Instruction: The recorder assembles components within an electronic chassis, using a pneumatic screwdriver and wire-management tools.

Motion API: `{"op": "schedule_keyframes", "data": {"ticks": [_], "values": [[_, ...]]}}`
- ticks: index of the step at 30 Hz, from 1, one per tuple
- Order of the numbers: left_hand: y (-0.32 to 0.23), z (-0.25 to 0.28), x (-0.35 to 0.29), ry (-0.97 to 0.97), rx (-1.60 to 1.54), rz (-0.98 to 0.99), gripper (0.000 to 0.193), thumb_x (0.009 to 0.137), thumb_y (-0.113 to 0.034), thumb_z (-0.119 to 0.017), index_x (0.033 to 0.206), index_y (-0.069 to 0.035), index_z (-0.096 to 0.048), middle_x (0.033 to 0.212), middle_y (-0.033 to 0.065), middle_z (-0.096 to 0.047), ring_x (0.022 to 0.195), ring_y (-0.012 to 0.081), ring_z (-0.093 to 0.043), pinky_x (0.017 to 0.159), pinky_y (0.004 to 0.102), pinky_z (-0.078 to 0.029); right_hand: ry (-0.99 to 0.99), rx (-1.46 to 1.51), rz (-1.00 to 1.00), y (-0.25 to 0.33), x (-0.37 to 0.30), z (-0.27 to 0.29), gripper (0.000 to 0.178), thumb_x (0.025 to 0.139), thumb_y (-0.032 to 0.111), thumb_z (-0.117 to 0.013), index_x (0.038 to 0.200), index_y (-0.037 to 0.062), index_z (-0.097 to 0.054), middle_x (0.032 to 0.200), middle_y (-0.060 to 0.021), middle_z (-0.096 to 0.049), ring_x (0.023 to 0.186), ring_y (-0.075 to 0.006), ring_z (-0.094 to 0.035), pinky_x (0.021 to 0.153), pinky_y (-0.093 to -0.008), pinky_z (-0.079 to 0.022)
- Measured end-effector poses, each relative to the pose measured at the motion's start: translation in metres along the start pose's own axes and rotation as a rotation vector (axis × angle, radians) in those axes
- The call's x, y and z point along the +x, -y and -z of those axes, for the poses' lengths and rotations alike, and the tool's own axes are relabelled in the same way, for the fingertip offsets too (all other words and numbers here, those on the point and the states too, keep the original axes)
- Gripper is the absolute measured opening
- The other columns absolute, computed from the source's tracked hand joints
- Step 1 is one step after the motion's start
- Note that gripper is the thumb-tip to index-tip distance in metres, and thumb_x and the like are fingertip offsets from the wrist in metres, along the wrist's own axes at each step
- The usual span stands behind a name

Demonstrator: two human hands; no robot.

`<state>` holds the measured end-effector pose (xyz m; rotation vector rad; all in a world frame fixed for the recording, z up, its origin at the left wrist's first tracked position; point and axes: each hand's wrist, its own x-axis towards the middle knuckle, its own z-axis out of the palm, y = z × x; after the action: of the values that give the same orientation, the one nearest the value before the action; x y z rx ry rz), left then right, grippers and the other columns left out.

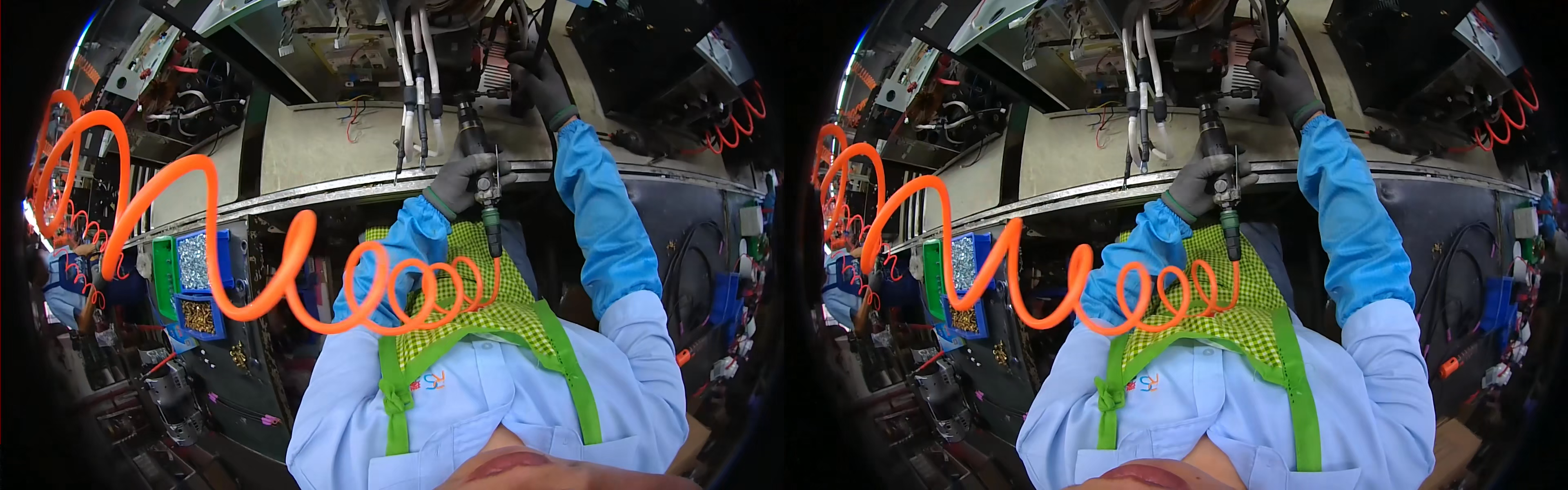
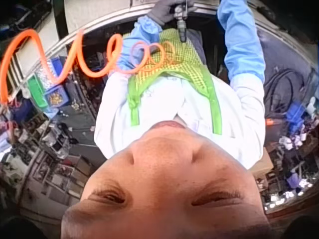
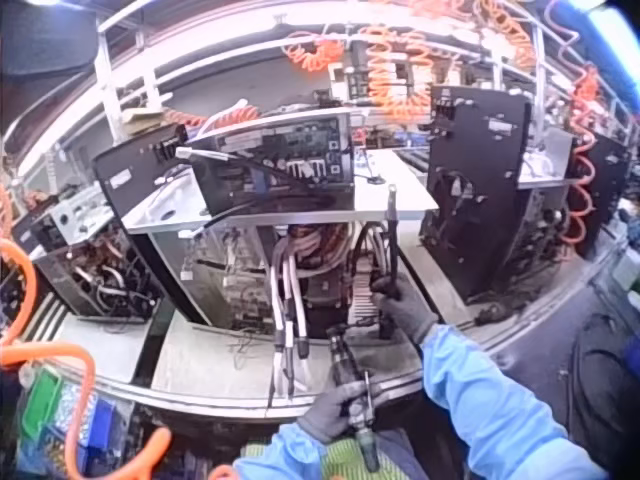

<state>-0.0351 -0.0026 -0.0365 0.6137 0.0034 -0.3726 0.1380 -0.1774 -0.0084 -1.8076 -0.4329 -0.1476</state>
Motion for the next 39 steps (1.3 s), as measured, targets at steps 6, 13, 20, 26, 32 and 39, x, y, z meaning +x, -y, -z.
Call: {"op": "schedule_keyframes", "data": {"ticks": [6, 13, 20, 26, 32, 39], "values": [[0.006, -0.007, -0.002, -0.007, -0.004, -0.015, 0.043, 0.079, 0.0, -0.061, 0.113, -0.008, -0.035, 0.099, 0.0111, -0.052, 0.083, 0.025, -0.063, 0.082, 0.0494, -0.056, -0.011, 0.109, -0.029, 0.0, 0.0, 0.001, 0.027, 0.079, 0.023, -0.069, 0.099, 0.0057, -0.065, 0.113, -0.0068, -0.047, 0.104, -0.0187, -0.052, 0.087, -0.0304, -0.044], [0.018, -0.005, 0.004, -0.014, -0.024, -0.059, 0.048, 0.08, -0.001, -0.059, 0.119, -0.01, -0.031, 0.101, 0.0116, -0.051, 0.087, 0.0257, -0.062, 0.084, 0.0529, -0.054, 0.014, 0.18, -0.14, 0.017, -0.004, -0.003, 0.027, 0.08, 0.02, -0.068, 0.1, 0.0027, -0.064, 0.109, -0.0043, -0.047, 0.08, -0.0123, -0.057, 0.068, -0.0261, -0.048], [0.011, -0.001, 0.002, -0.019, 0.051, 0.028, 0.055, 0.078, 0.0, -0.062, 0.12, -0.01, -0.028, 0.101, 0.0139, -0.054, 0.085, 0.0245, -0.063, 0.08, 0.0487, -0.057, 0.021, 0.18, -0.145, 0.022, -0.006, -0.001, 0.027, 0.08, 0.019, -0.067, 0.101, 0.0015, -0.063, 0.105, -0.004, -0.048, 0.068, -0.0108, -0.056, 0.059, -0.0243, -0.047], [0.011, -0.006, 0.003, -0.069, 0.057, 0.002, 0.053, 0.079, 0.001, -0.061, 0.119, -0.011, -0.029, 0.099, 0.0134, -0.054, 0.082, 0.0237, -0.063, 0.077, 0.0482, -0.057, 0.012, 0.196, -0.107, 0.019, -0.005, -0.004, 0.027, 0.081, 0.019, -0.067, 0.1, 0.0019, -0.063, 0.104, -0.0042, -0.049, 0.067, -0.0112, -0.057, 0.059, -0.0247, -0.047], [0.01, -0.002, 0.004, -0.09, 0.141, 0.065, 0.051, 0.08, 0.0, -0.059, 0.119, -0.01, -0.027, 0.094, 0.0112, -0.052, 0.078, 0.0221, -0.062, 0.074, 0.0469, -0.058, 0.007, 0.132, -0.082, 0.014, -0.002, -0.002, 0.024, 0.081, 0.019, -0.066, 0.098, 0.0028, -0.063, 0.105, -0.0043, -0.048, 0.067, -0.0106, -0.056, 0.057, -0.0247, -0.046], [0.003, -0.003, 0.006, -0.112, 0.251, 0.084, 0.048, 0.079, -0.003, -0.06, 0.115, -0.007, -0.028, 0.089, 0.0097, -0.05, 0.07, 0.0201, -0.061, 0.068, 0.0437, -0.058, 0.017, 0.171, -0.135, 0.017, 0.0, -0.004, 0.022, 0.081, 0.02, -0.066, 0.095, 0.0029, -0.065, 0.091, -0.002, -0.05, 0.065, -0.0103, -0.056, 0.057, -0.0247, -0.045]]}}
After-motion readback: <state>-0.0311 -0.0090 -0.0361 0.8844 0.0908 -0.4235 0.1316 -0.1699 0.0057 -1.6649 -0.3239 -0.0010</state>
